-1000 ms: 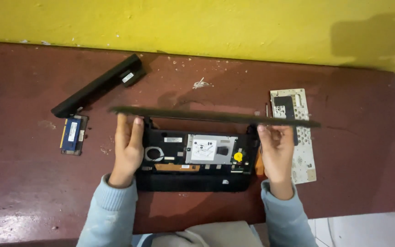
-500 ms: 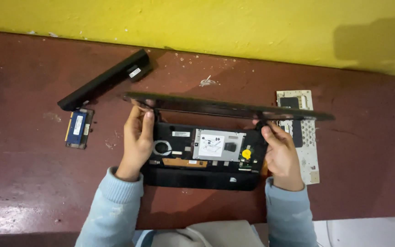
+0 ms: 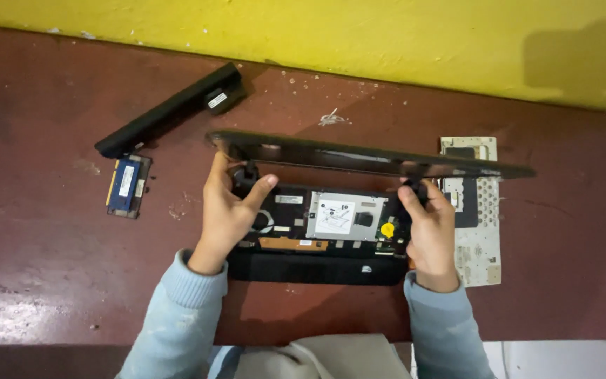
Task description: Disassembling a laptop by removing screws with a screwdriver and detaching the keyboard.
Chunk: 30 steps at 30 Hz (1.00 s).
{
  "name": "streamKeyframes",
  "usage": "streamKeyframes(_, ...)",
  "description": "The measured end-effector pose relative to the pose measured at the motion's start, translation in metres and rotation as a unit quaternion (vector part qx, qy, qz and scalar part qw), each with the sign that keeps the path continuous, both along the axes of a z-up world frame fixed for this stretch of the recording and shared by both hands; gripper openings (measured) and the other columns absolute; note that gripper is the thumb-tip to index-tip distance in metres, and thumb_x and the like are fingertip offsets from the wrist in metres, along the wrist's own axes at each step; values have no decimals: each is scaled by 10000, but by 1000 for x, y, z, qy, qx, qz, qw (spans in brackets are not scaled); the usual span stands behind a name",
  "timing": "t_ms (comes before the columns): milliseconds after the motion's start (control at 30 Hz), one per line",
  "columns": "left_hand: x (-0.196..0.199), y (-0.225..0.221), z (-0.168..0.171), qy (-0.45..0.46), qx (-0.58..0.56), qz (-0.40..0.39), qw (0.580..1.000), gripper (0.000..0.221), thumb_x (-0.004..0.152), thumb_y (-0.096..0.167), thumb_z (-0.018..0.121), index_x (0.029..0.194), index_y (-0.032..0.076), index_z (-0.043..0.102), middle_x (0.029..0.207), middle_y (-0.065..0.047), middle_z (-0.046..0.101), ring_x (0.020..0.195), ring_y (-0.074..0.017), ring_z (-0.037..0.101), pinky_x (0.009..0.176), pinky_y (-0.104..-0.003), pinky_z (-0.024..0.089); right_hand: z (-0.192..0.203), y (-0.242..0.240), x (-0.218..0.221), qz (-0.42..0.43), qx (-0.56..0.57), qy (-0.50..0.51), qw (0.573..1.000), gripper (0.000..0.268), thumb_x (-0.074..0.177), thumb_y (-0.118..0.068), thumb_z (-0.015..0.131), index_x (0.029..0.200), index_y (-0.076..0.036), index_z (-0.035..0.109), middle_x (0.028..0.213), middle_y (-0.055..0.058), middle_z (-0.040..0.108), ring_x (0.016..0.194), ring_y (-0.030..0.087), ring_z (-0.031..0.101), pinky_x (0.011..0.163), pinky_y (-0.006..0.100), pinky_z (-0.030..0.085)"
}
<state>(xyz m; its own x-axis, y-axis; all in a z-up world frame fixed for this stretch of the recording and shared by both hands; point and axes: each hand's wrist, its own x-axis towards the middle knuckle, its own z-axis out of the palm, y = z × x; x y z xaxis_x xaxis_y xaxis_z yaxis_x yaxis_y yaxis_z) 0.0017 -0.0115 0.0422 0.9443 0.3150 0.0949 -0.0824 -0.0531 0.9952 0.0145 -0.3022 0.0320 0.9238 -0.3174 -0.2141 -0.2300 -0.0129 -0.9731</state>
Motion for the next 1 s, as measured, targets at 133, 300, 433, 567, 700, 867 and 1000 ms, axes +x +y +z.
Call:
streamKeyframes(133, -2, -5, -9, 13, 77, 31, 996, 426, 809, 110, 913, 1126, 45, 635, 893, -157, 732, 875, -263, 713, 791, -408, 575, -2, -2, -1, 8, -83, -12, 996, 151, 968, -139, 774, 1109, -87, 758, 891, 48, 662, 832, 123, 584, 733, 311, 573)
streamKeyframes(300, -2, 3, -34, -19, 243, 84, 966, 552, 760, 234, 989, 1155, -2, 685, 965, -166, 651, 913, -424, 701, 827, -474, 579, -4, 7, -8, 57, -252, -120, 958, 247, 998, -101, 762, 1208, 13, 699, 1138, 208, 721, 1069, 270, 678, 920, 413, 552)
streamKeyframes(433, 1, 2, -52, -34, 309, 96, 946, 596, 720, 286, 1003, 1109, -37, 687, 921, -127, 542, 842, -390, 651, 787, -429, 566, -23, 11, -13, 66, -441, -211, 870, 351, 978, -104, 799, 1275, 50, 694, 1287, 276, 663, 1158, 442, 659, 942, 479, 562)
streamKeyframes(567, 3, -3, -58, -20, 362, 107, 926, 707, 709, 420, 979, 1136, -62, 686, 954, -131, 540, 833, -375, 650, 748, -405, 572, -32, 8, -12, 101, -537, -306, 780, 217, 982, -82, 772, 1188, -15, 754, 1207, 179, 710, 1204, 381, 655, 1109, 471, 464)
streamKeyframes(700, -5, -9, -43, -37, 397, 117, 909, 815, 682, 435, 962, 1211, -83, 621, 987, -186, 548, 922, -434, 635, 807, -469, 561, -28, 16, -4, 178, -535, -310, 765, 257, 988, -117, 729, 1239, -62, 737, 1262, 125, 712, 1232, 312, 649, 1124, 464, 424)
streamKeyframes(867, -9, -25, -56, -194, 572, 57, 795, 356, 886, 392, 836, 1093, 122, 732, 962, -55, 649, 840, -287, 586, 714, -386, 445, -25, 21, -1, 225, -546, -256, 765, 230, 1015, -144, 649, 1221, -88, 734, 1135, 61, 648, 1163, 281, 627, 1151, 440, 420)
streamKeyframes(1000, 0, -21, -46, -182, 574, 15, 798, 238, 976, 273, 712, 1171, 140, 745, 1034, -27, 675, 1028, -276, 605, 801, -384, 420, -38, 20, 1, 202, -502, -274, 795, 211, 987, -26, 581, 1151, -74, 705, 1108, 81, 625, 1109, 308, 614, 1102, 441, 399)
